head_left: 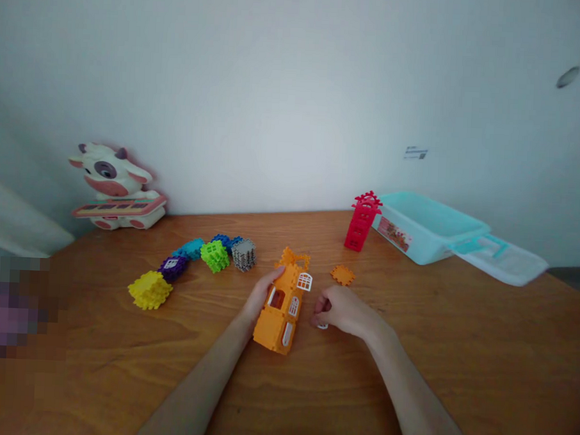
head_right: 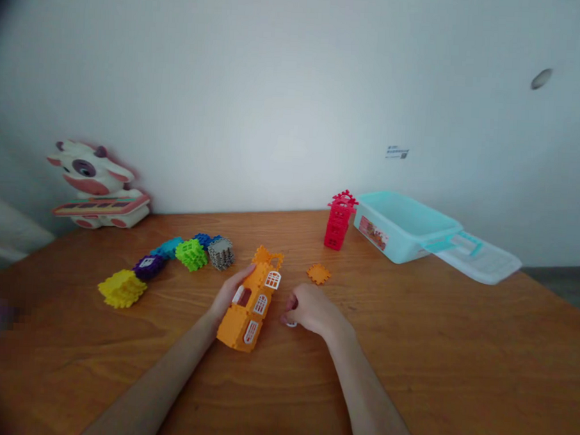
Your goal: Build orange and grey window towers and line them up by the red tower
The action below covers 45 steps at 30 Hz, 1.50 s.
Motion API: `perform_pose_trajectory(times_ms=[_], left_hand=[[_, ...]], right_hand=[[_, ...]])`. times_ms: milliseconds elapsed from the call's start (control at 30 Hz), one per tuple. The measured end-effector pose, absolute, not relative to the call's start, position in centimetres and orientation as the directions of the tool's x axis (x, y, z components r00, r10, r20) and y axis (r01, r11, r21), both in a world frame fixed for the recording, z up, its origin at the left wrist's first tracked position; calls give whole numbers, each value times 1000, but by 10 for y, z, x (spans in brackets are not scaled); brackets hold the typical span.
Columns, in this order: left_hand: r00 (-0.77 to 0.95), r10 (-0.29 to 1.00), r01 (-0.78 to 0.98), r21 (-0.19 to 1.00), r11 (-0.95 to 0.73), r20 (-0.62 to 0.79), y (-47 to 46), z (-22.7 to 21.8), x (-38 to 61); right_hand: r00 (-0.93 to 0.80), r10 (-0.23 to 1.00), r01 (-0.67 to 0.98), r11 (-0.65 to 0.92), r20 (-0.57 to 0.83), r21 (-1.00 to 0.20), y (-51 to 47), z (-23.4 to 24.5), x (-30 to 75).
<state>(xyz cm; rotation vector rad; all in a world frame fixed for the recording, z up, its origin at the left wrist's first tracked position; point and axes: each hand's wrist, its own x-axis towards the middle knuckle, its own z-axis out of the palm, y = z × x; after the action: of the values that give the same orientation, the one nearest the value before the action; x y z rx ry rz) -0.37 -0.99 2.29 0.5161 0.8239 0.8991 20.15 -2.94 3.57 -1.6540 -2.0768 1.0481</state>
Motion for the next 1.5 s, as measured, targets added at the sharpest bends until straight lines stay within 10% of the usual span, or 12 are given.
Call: perform_pose_trajectory(times_ms=[433, 600, 867, 1200, 1367, 1500], left_hand=[[335, 858, -400, 766, 503, -389, -16, 28, 5], [285, 851, -394, 755, 524, -441, -16, 30, 5], [291, 844, -390, 750, 535, -450, -17, 32, 5], [288, 840, -377, 751, 541, -460, -16, 29, 4], [278, 838, -372, 752, 544, -469, -15, 27, 4], [275, 872, -377, 789, 486, -406, -18, 28, 5]], right_hand=[[-306, 934, 730, 105, -185, -676, -28, 36, 219], [-268, 961, 531, 88, -68, -843, -19, 45, 242], [611, 769, 143, 125, 187, -982, 27, 69, 324], [784, 496, 251, 297, 374, -921, 40, 34, 344], [376, 739, 613, 255, 559, -748, 26, 23, 310], [-57, 902, 799, 298, 428, -523, 16, 13, 285]])
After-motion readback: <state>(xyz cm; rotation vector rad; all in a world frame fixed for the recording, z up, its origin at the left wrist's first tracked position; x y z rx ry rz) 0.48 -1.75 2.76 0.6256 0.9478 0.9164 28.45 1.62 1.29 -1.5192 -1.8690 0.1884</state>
